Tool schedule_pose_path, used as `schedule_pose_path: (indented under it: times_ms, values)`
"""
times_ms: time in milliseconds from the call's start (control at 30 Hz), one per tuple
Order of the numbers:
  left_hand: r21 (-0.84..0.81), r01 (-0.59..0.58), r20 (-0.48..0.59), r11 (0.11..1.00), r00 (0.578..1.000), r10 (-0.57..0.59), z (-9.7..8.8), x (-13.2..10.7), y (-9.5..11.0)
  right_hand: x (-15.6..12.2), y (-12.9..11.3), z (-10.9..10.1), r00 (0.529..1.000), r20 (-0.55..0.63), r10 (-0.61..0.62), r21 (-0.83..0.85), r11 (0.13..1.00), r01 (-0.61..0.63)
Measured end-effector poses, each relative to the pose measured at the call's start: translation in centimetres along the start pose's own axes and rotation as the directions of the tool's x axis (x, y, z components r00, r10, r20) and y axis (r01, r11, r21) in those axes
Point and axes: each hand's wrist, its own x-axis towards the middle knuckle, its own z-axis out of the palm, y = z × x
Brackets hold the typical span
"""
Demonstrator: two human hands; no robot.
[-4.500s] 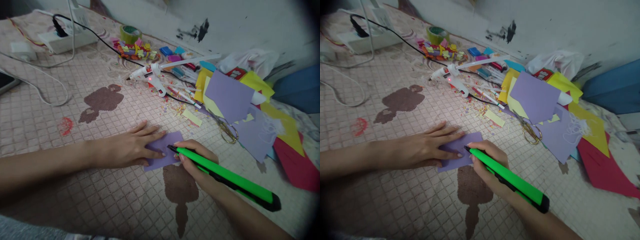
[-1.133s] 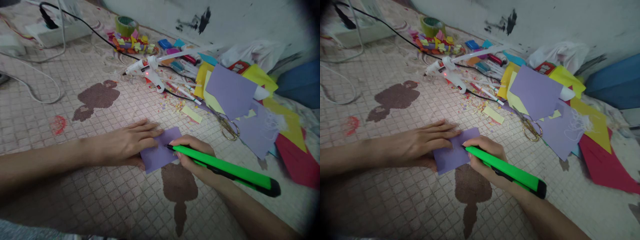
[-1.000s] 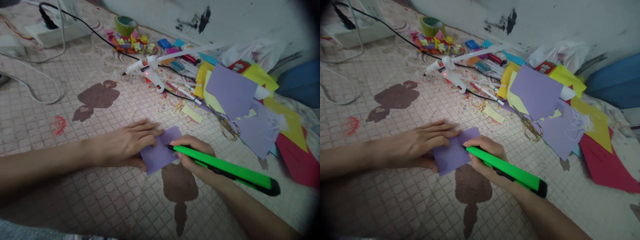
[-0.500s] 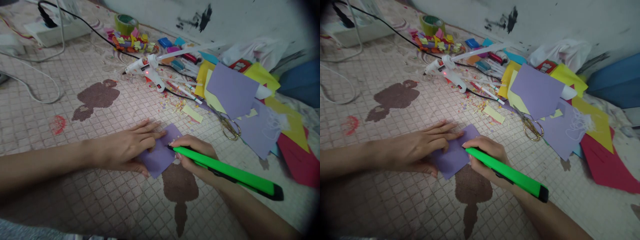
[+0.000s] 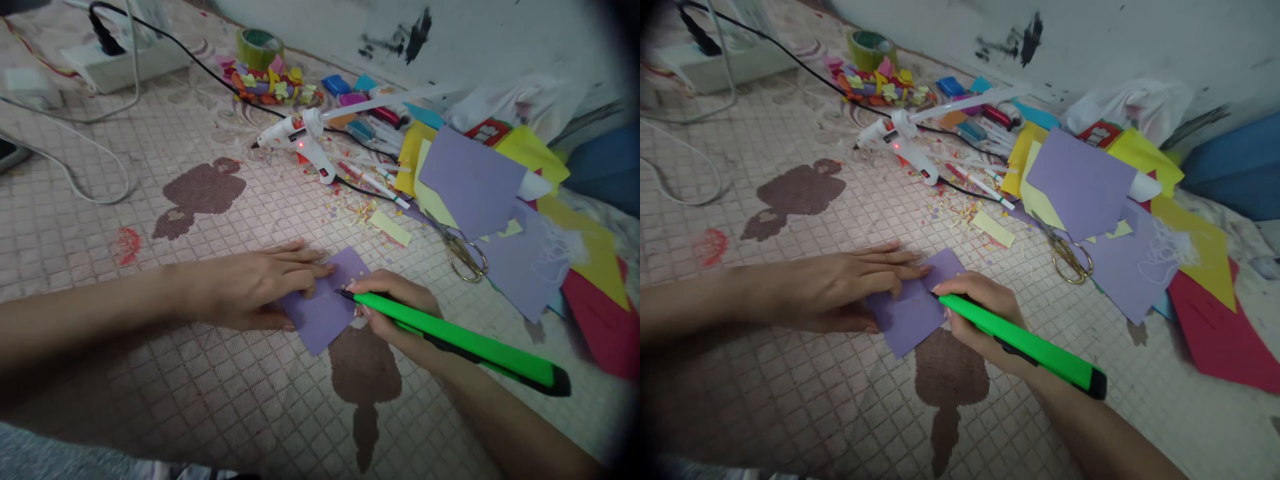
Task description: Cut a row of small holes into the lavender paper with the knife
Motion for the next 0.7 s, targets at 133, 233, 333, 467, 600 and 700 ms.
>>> schedule_pose_path:
  times_ms: [133,233,333,467,600,700]
  values:
    - [-0.012,-0.011,-0.008,1.000,1.000,0.011,-0.1,0.0,0.0,0.1,-0.2,-0.1,1.000,0.016,-0.008,-0.011,1.000,0.008]
    - [-0.017,-0.020,-0.018,1.000,1.000,0.020,0.0,0.1,-0.2,0.2,-0.4,-0.1,1.000,0.025,-0.014,-0.015,1.000,0.015]
    - [-0.063,-0.051,-0.100,0.997,0.994,0.045,0.3,0.4,-0.6,0.4,-0.6,-0.1,1.000,0.020,-0.020,-0.002,1.000,0.020]
    - [-0.107,0.035,-0.246,0.994,0.967,-0.060,0.1,2.1,-1.0,0.6,-0.9,-0.1,0.999,0.012,-0.041,0.010,0.999,0.041]
    - [-0.087,0.111,-0.265,0.990,0.955,-0.131,-0.6,5.5,-1.4,0.6,-0.9,0.1,0.998,-0.004,-0.057,-0.002,0.998,0.057]
    - [-0.057,0.101,-0.234,0.993,0.966,-0.112,-1.1,8.2,-2.1,0.5,-0.9,0.2,0.998,0.001,-0.063,-0.005,0.998,0.063]
